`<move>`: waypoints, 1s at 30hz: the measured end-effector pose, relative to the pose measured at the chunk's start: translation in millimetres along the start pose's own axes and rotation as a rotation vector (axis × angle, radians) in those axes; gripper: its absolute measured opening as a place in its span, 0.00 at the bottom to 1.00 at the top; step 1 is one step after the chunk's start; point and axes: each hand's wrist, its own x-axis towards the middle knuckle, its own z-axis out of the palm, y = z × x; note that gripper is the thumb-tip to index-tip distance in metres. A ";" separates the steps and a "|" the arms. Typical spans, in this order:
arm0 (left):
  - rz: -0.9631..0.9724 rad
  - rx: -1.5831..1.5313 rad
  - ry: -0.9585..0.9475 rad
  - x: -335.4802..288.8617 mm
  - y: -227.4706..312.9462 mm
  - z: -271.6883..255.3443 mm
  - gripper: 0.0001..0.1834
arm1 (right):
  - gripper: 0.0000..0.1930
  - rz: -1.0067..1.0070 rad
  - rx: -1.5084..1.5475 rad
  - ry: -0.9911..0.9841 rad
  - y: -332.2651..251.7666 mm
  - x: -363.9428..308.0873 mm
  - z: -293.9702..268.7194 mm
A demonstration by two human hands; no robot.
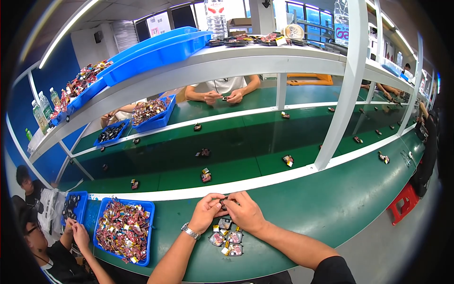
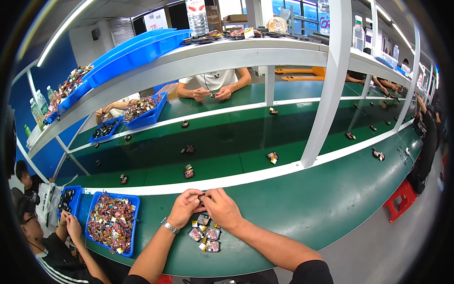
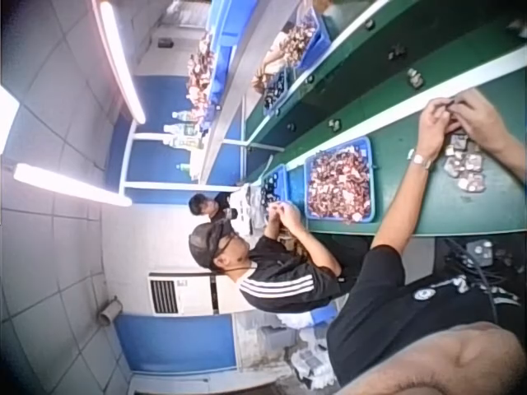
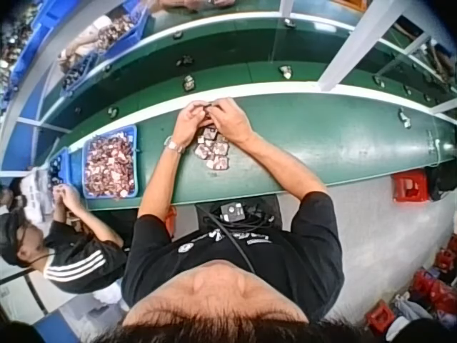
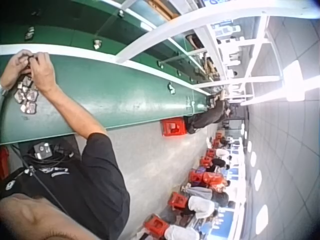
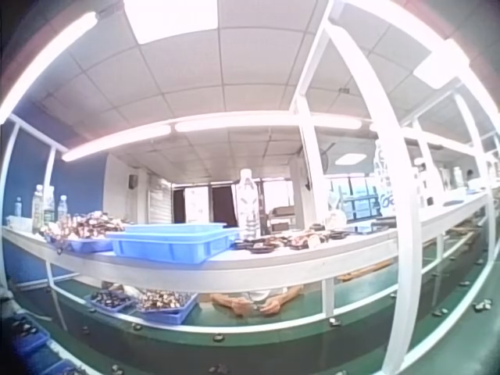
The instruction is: Sorting and grouping small colorful plastic toy parts on a green workbench in an assembly line setting.
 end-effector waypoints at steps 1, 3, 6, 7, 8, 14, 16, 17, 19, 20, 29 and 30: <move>0.000 0.004 0.000 -0.1 -0.1 0.2 0.13 | 0.09 0.001 -0.001 0.000 -0.2 0.2 -0.2; -0.003 0.012 0.000 0.1 0.2 0.3 0.13 | 0.09 0.000 0.001 0.016 -0.8 1.1 0.0; -0.004 0.018 -0.004 0.4 -0.5 0.5 0.12 | 0.08 0.015 -0.002 0.024 -0.2 0.0 1.1; -0.001 0.016 -0.009 0.6 -0.9 0.8 0.12 | 0.08 0.017 -0.004 0.024 0.6 -0.6 1.5; -0.002 0.016 -0.011 1.0 -1.2 1.0 0.12 | 0.07 0.026 -0.006 0.017 1.8 -1.4 2.2; 0.015 0.001 -0.013 0.6 -2.7 -0.5 0.14 | 0.08 -0.034 -0.073 0.021 3.4 0.9 0.5; -0.014 0.028 0.044 0.1 -1.3 -2.4 0.14 | 0.10 -0.057 -0.092 0.029 -0.8 3.3 0.5; -0.013 0.027 0.044 0.3 -2.8 -5.0 0.14 | 0.13 -0.026 -0.067 0.019 -5.1 3.7 -0.4; 0.005 -0.037 0.044 3.4 -7.1 -6.3 0.15 | 0.15 0.001 -0.056 0.008 -7.1 2.3 -0.9; 0.008 -0.042 0.038 3.1 -7.2 -6.6 0.15 | 0.17 0.027 -0.022 -0.032 -4.6 0.0 3.7; 0.058 -0.082 0.040 1.7 2.3 -1.9 0.25 | 0.12 0.285 -0.209 0.081 107.4 41.3 13.2; 0.059 -0.051 0.017 3.2 0.9 -3.4 0.25 | 0.14 0.336 -0.247 0.065 119.4 42.9 7.4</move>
